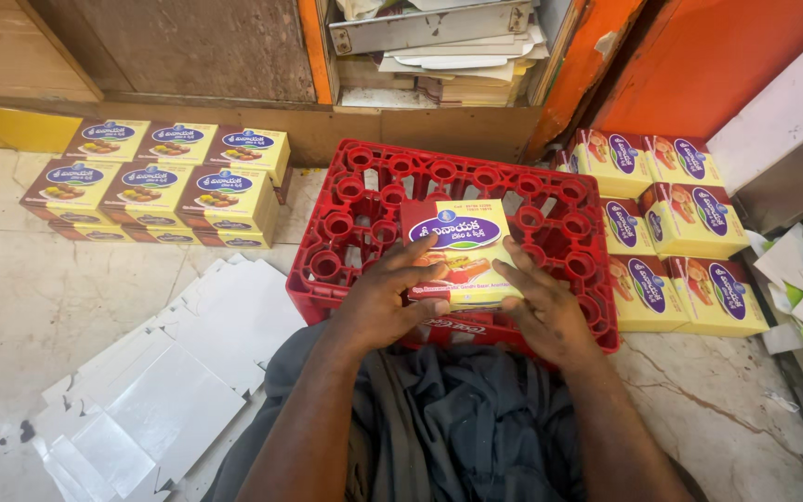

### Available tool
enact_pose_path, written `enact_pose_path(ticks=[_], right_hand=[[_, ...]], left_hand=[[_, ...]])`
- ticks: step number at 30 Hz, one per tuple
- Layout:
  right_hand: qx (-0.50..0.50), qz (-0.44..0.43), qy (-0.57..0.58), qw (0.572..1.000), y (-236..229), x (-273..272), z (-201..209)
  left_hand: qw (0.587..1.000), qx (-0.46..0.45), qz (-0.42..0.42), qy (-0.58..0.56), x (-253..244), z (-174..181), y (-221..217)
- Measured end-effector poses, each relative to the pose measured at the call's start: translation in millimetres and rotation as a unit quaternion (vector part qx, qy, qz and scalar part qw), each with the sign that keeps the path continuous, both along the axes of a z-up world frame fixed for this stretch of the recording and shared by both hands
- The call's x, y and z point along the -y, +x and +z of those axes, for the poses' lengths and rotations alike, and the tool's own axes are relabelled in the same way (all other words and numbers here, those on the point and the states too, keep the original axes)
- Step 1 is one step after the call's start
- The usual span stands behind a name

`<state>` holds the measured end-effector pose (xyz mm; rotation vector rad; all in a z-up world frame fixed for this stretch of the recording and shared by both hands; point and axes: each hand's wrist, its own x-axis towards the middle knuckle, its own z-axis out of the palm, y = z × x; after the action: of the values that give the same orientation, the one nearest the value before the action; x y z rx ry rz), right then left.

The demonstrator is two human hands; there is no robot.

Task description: The person folds flat cardboard sheets into small rectangular boxes using a red plastic crate as a work surface. They then place a yellow product package inside each box, close the flaps, and set the finished boxes aside.

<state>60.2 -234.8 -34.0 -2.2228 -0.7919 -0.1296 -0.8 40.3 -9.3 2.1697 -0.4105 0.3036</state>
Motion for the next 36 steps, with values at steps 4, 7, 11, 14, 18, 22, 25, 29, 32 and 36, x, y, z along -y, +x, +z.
enact_pose_path(ticks=[4, 7, 11, 14, 18, 22, 25, 29, 32, 36], right_hand=[[0.022, -0.005, -0.003, 1.000, 0.7, -2.1, -5.9], [0.042, -0.023, 0.025, 0.999, -1.4, -7.2, -14.6], [0.016, -0.031, 0.013, 0.999, 3.2, -3.4, -18.3], [-0.037, 0.052, 0.152, 0.986, 4.1, -5.9, -20.0], [-0.029, -0.024, 0.027, 0.999, 0.3, -5.9, -5.7], [-0.012, -0.080, 0.034, 0.996, -9.3, -4.9, 5.2], [0.060, -0.127, 0.109, 0.984, 4.3, 20.5, 12.9], [0.050, -0.323, 0.254, 0.911, 40.0, 86.0, -3.6], [0.202, -0.367, 0.235, 0.877, 83.6, 132.6, -56.9], [0.142, -0.407, 0.236, 0.871, 130.1, 164.8, -117.6]], left_hand=[[0.999, 0.021, 0.032, 0.011, 8.1, -0.3, -1.0], [0.998, 0.032, 0.058, 0.021, 13.9, -1.8, -4.4], [0.997, 0.048, 0.053, -0.001, 17.3, -3.5, -3.6], [0.997, 0.056, 0.042, -0.030, 17.0, -6.0, -1.6], [0.996, 0.049, 0.053, -0.052, 16.9, -10.8, -0.6], [0.987, 0.140, 0.070, -0.034, 19.1, -13.3, -5.8], [0.982, 0.154, 0.090, -0.063, 23.6, -15.8, -4.0], [0.981, 0.136, 0.130, -0.034, 30.3, -20.6, 0.8], [0.979, 0.143, 0.137, 0.046, 35.5, -25.3, 3.9], [0.964, 0.158, 0.139, 0.160, 39.6, -26.2, 6.3]])
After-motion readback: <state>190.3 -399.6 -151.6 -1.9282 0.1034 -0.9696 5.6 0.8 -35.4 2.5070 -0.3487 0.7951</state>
